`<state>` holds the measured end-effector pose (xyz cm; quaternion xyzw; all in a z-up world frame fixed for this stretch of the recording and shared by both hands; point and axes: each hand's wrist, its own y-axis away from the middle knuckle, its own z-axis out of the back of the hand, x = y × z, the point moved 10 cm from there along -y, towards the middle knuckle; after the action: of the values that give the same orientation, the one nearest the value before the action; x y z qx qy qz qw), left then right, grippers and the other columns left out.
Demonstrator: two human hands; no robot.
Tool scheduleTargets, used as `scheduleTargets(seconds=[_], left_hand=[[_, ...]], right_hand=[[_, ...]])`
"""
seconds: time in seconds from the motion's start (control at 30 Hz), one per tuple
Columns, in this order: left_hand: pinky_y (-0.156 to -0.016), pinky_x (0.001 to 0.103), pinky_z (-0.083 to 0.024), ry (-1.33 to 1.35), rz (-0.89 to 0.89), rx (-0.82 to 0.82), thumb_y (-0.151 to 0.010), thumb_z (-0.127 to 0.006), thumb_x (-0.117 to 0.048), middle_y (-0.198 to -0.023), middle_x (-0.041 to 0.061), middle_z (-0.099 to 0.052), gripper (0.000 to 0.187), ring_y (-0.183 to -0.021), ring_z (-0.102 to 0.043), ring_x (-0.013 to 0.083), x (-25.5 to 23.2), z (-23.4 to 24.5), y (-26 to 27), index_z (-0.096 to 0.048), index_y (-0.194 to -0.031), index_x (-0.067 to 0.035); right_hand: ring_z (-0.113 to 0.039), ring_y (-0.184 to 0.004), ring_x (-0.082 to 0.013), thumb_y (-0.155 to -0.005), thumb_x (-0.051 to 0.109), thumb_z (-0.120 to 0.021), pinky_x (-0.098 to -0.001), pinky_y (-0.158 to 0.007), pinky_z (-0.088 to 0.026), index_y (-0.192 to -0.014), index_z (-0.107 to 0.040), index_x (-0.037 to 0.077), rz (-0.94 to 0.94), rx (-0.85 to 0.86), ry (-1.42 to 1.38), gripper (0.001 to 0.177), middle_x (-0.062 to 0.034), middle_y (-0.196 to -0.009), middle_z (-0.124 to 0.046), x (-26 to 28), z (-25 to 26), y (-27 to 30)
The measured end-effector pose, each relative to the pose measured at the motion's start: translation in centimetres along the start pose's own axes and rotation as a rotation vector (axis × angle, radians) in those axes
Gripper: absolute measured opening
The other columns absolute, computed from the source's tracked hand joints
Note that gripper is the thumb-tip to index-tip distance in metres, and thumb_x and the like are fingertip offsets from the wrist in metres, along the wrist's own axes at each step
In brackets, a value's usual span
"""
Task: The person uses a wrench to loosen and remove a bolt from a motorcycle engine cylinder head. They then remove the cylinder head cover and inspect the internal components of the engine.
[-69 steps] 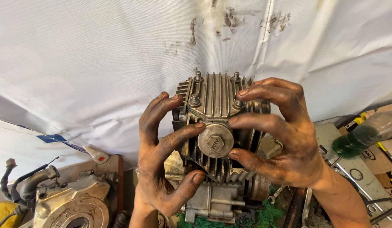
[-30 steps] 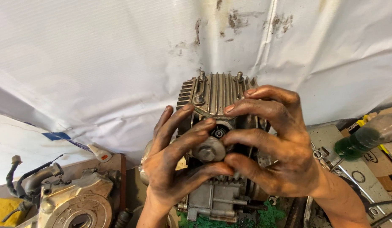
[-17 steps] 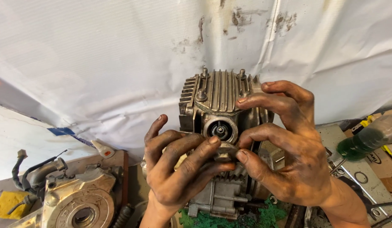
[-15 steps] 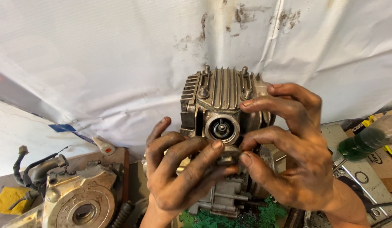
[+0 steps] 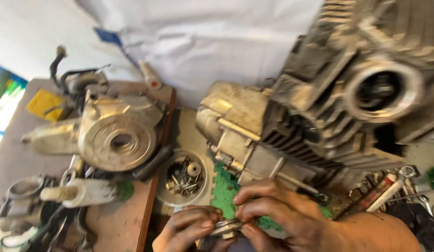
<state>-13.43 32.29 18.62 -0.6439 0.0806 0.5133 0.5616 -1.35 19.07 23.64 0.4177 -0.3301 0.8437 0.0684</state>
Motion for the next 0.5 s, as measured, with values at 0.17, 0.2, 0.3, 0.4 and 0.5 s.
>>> scheduleTargets(seconds=[0.17,0.2,0.3,0.4,0.5], left_hand=[[-0.083,0.034,-0.066,-0.126,0.246,-0.075,-0.070,-0.099,-0.014,-0.099,0.008,-0.073,0.044,-0.095,-0.080,0.0221,6.0,3.3,8.9,-0.068,-0.102,-0.011],[-0.079,0.029,-0.065,-0.266,0.229,-0.085,-0.065,-0.102,-0.019,-0.096,0.006,-0.073,0.048,-0.091,-0.079,0.0179,5.9,3.7,9.8,-0.071,-0.101,-0.013],[-0.083,0.032,-0.063,-0.270,0.334,-0.134,-0.067,-0.092,-0.008,-0.103,0.012,-0.073,0.047,-0.096,-0.076,0.0220,6.3,4.1,6.6,-0.073,-0.110,-0.008],[-0.086,0.032,-0.060,-0.360,0.414,-0.142,-0.073,-0.087,-0.003,-0.109,0.011,-0.074,0.047,-0.102,-0.074,0.0216,8.2,4.4,5.6,-0.073,-0.118,-0.006],[-0.087,0.030,-0.061,-0.280,0.529,-0.147,-0.079,-0.084,-0.002,-0.117,0.011,-0.070,0.047,-0.092,-0.074,0.0168,11.6,4.5,5.9,-0.071,-0.125,-0.006]], right_hand=[[-0.073,-0.105,-0.0202,-0.097,0.007,-0.071,-0.0329,-0.087,-0.064,-0.108,-0.064,0.005,-0.161,0.220,-0.183,0.013,-0.0122,-0.119,-0.066,-5.2,-8.0,3.4],[-0.072,-0.103,-0.0195,-0.099,0.009,-0.069,-0.0325,-0.086,-0.064,-0.107,-0.063,0.005,-0.215,0.234,-0.202,0.011,-0.0116,-0.117,-0.066,-6.2,-9.2,3.9],[-0.064,-0.080,-0.0171,-0.101,0.015,-0.063,-0.0311,-0.070,-0.055,-0.106,-0.064,0.006,-0.533,0.282,-0.235,0.011,-0.0086,-0.097,-0.070,-11.2,-12.6,4.9],[-0.060,-0.061,-0.0144,-0.100,0.017,-0.059,-0.0300,-0.053,-0.049,-0.106,-0.063,0.005,-0.785,0.290,-0.266,0.014,-0.0059,-0.078,-0.070,-15.5,-15.2,5.8],[-0.063,-0.066,-0.0115,-0.102,0.015,-0.057,-0.0271,-0.054,-0.055,-0.109,-0.057,0.003,-0.696,0.210,-0.301,0.014,-0.0051,-0.079,-0.066,-18.3,-16.8,5.2]])
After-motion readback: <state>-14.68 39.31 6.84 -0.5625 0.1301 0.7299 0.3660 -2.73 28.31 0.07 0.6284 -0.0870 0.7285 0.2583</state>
